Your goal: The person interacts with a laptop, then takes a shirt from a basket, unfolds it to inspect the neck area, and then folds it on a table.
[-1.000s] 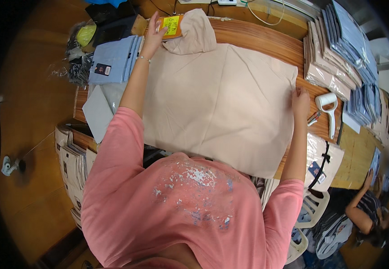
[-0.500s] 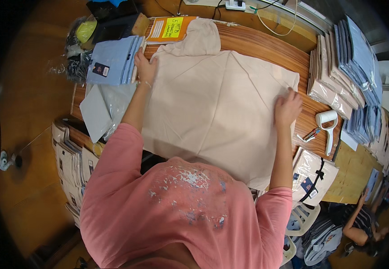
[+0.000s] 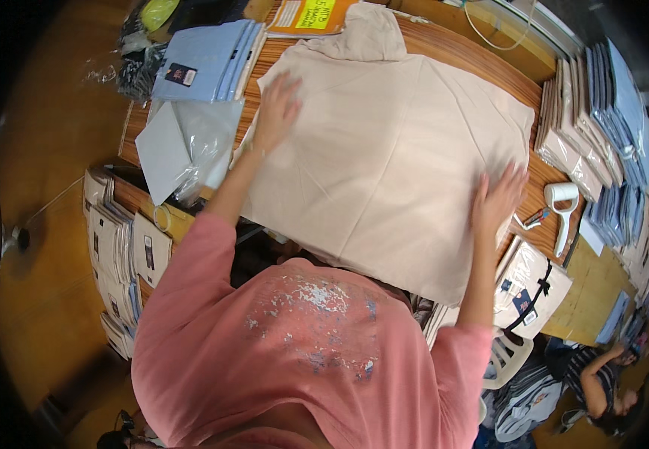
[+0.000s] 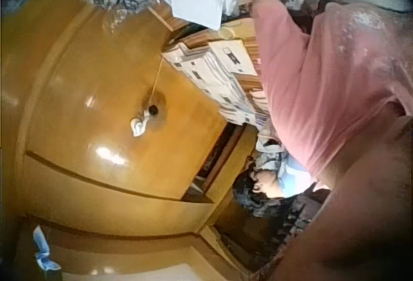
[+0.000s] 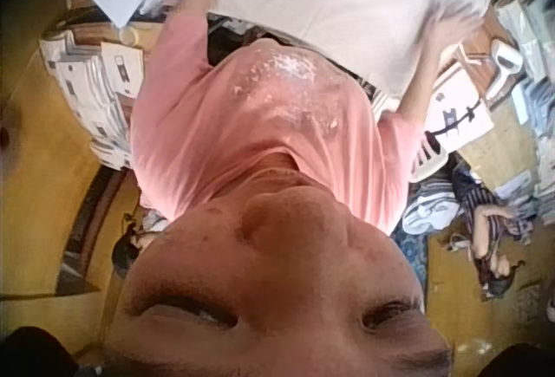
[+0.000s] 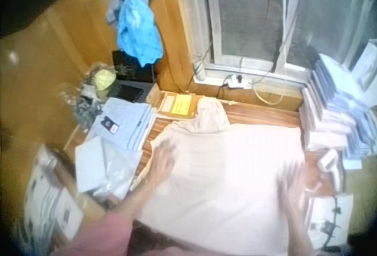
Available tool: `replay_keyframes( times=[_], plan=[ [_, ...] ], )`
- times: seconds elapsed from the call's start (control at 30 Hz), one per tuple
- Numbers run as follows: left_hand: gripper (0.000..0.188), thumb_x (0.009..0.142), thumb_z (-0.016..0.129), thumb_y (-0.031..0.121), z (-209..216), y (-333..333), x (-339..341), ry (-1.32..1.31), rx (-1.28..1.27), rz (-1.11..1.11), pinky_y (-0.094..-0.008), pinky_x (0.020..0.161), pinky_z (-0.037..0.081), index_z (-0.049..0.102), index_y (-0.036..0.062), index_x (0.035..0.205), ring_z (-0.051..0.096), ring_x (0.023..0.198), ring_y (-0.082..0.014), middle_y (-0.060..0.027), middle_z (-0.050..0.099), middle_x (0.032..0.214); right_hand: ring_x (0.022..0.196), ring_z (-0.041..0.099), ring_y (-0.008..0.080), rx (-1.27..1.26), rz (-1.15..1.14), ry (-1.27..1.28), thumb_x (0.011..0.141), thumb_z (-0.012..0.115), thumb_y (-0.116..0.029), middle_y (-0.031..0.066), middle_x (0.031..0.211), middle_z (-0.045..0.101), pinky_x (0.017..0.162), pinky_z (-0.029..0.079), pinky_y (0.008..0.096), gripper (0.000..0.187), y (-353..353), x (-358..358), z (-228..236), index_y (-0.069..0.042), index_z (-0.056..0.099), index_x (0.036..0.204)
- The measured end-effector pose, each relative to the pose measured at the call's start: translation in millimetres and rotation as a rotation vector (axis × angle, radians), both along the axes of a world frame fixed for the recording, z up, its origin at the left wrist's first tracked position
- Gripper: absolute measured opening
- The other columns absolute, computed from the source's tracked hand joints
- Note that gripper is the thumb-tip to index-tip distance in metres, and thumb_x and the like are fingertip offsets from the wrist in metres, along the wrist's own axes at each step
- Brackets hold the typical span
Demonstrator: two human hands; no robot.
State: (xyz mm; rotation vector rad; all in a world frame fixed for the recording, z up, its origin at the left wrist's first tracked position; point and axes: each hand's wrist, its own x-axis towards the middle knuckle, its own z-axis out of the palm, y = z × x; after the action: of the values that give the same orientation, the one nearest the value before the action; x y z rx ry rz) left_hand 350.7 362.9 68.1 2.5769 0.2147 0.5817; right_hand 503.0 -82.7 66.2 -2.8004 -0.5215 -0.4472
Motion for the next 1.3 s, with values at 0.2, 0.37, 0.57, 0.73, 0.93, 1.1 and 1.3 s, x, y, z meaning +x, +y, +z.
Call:
replay_keyframes(
  times=[0.2, 0.37, 0.57, 0.73, 0.93, 1.1, 1.3],
  plan=[
    [0.053, 0.085, 0.059, 0.02, -2, -50, -102, 0.322, 0.111, 0.067, -0.0525, 0.109, 0.018, 0.044, 0.0181, 0.135, 0.023, 0.137, -0.0307, -0.015, 0.027, 0.147, 0.138, 0.018, 0.0363, -0.156, -0.017, 0.28, 0.089, 0.051, -0.036, 0.0199, 0.148, 0.024, 0.111, 0.012, 0.0509, 0.063, -82, -107, -14, -0.005, 0.032, 0.141],
    [0.05, 0.086, 0.055, 0.016, 43, -15, -116, -0.057, -0.056, 0.167, -0.0485, 0.109, 0.021, 0.044, 0.0123, 0.135, 0.028, 0.135, -0.0321, -0.0171, 0.03, 0.145, 0.135, 0.022, 0.0394, 0.12, 0.058, 0.077, 0.091, 0.05, -0.035, 0.0242, 0.145, 0.027, 0.111, 0.015, 0.0481, 0.063, -79, -114, 16, 0.0, 0.031, 0.139],
    [0.06, 0.078, 0.061, 0.023, 34, 112, -234, 0.454, 0.111, 0.828, -0.0406, 0.106, 0.032, 0.044, 0.0052, 0.133, 0.037, 0.126, -0.0384, -0.023, 0.039, 0.136, 0.133, 0.027, 0.0366, 0.264, 0.05, 0.153, 0.089, 0.055, -0.026, 0.0227, 0.143, 0.031, 0.11, 0.019, 0.0456, 0.062, -64, -125, 24, 0.004, 0.031, 0.137],
    [0.071, 0.073, 0.063, 0.038, 1, 142, -252, 0.667, 0.013, 0.804, -0.0413, 0.1, 0.039, 0.044, 0.0025, 0.131, 0.042, 0.121, -0.0406, -0.0258, 0.039, 0.135, 0.131, 0.03, 0.0351, 0.405, 0.195, 0.306, 0.087, 0.058, -0.019, 0.022, 0.141, 0.033, 0.11, 0.02, 0.0415, 0.062, -26, -106, 24, 0.006, 0.031, 0.137],
    [0.034, 0.08, 0.056, 0.024, 33, 160, -256, 0.512, -0.234, 0.624, -0.037, 0.077, 0.048, 0.061, -0.0044, 0.097, 0.062, 0.083, -0.0321, -0.0246, 0.062, 0.087, 0.127, 0.038, 0.032, 0.5, 0.372, 0.503, 0.087, 0.058, -0.014, 0.0205, 0.134, 0.042, 0.107, 0.026, 0.0387, 0.058, 45, -104, 55, 0.001, 0.035, 0.137],
    [0.02, 0.088, 0.044, 0.011, 141, 85, -229, -0.014, -0.219, 0.661, -0.0308, 0.062, 0.045, 0.058, -0.0033, 0.087, 0.056, 0.061, -0.0184, -0.0144, 0.059, 0.066, 0.124, 0.042, 0.029, 0.519, 0.556, 0.629, 0.085, 0.059, -0.011, 0.018, 0.13, 0.048, 0.104, 0.03, 0.0376, 0.055, 106, -111, 89, -0.003, 0.038, 0.136],
    [0.022, 0.095, 0.042, 0.016, 210, -28, -170, -0.154, -0.84, 0.0, -0.023, 0.074, 0.042, 0.055, -0.0011, 0.093, 0.049, 0.078, -0.0076, -0.001, 0.055, 0.079, 0.128, 0.039, 0.0273, 0.957, 0.599, 0.56, 0.078, 0.066, -0.005, 0.0159, 0.134, 0.045, 0.106, 0.029, 0.0367, 0.06, 185, -127, 131, -0.004, 0.042, 0.134]
  ],
)
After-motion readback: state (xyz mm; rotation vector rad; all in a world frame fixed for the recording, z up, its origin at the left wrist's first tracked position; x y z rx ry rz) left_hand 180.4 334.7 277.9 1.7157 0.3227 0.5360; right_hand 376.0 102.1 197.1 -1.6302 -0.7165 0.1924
